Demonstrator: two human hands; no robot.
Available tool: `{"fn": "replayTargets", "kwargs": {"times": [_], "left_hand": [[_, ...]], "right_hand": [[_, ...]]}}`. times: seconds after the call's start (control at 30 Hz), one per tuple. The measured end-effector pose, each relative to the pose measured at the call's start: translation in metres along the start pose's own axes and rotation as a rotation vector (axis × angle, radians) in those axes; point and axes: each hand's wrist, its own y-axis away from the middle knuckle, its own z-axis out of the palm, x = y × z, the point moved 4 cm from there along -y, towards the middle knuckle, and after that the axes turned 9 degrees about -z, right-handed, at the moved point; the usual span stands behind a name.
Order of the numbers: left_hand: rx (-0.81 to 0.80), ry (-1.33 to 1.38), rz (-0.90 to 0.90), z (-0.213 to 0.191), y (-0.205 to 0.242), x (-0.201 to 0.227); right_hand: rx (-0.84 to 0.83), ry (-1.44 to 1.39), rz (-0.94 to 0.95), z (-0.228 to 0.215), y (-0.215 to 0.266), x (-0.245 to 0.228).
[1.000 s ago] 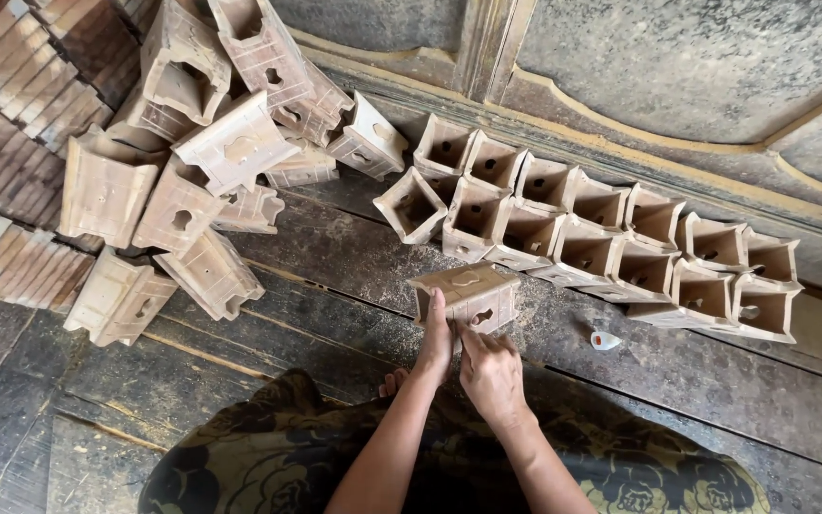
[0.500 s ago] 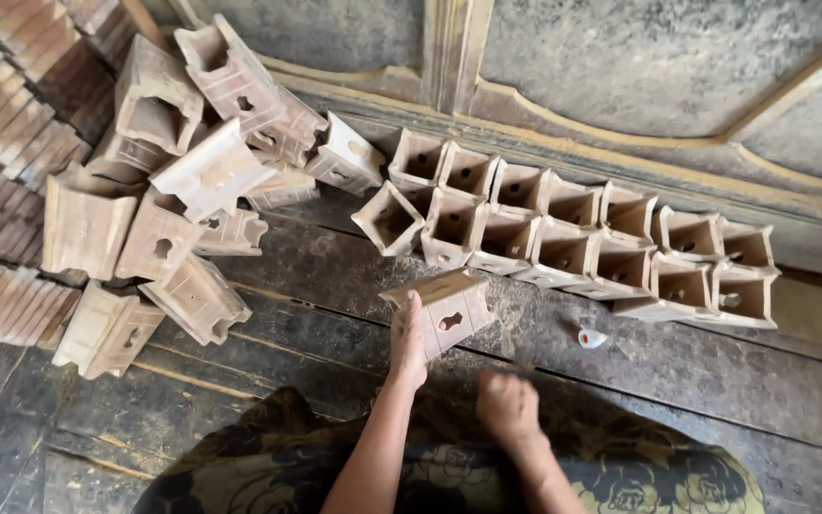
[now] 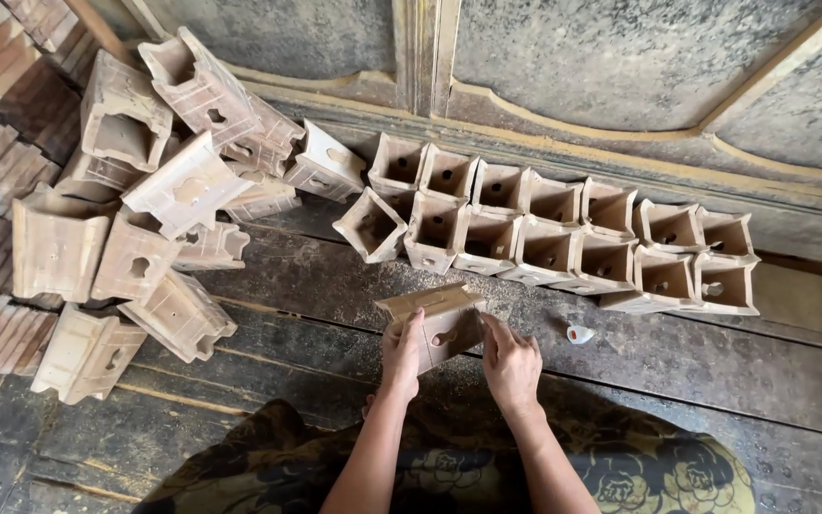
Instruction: Hand sanding the exterior surfaces of small decorative wooden boxes to smooth the finish.
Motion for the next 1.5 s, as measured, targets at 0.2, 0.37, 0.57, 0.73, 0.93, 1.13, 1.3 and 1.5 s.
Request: {"fn": "replayTargets", "kwargs": {"times": [0.2,0.37,0.57,0.73,0.93,1.13,1.3,1.5], "left_hand": [[-0.046,0.022,0.033,-0.003,-0.014,-0.017],[-0.019,0.055,0.050,0.031,0.069,0.073],[0.068,0.049,-0.021,0.026,0.087,0.104],[-0.114,0.062,0.035,0.064,0.147,0.160],[-0.426,-0.446,0.156,0.075,0.171,0.159],[-0.518,-0.301,-0.174,0.082,0.186,0.173],[-0.189,-0.084,-0.032,0.056,0.123,0.127],[-0.222,-0.116,-0.012,0.026,0.082,0.084]], "right_hand": [[-0.026,0.081,-0.050,-0.007,-0.003,-0.006],[-0.128,0.081,-0.062,0.029,0.026,0.015],[-0.340,0.501,-0.235,0.185,0.193,0.113],[-0.356,0.096,0.235,0.059,0.058,0.076],[0.369,-1.174,0.889,0.003,-0.012,0.024],[0.536,-0.921,0.664,-0.008,-0.004,0.011],[0.292,-0.410,0.285,-0.042,-0.008,-0.010],[0.172,-0.405,0.105,-0.020,-0.010,-0.011]]}}
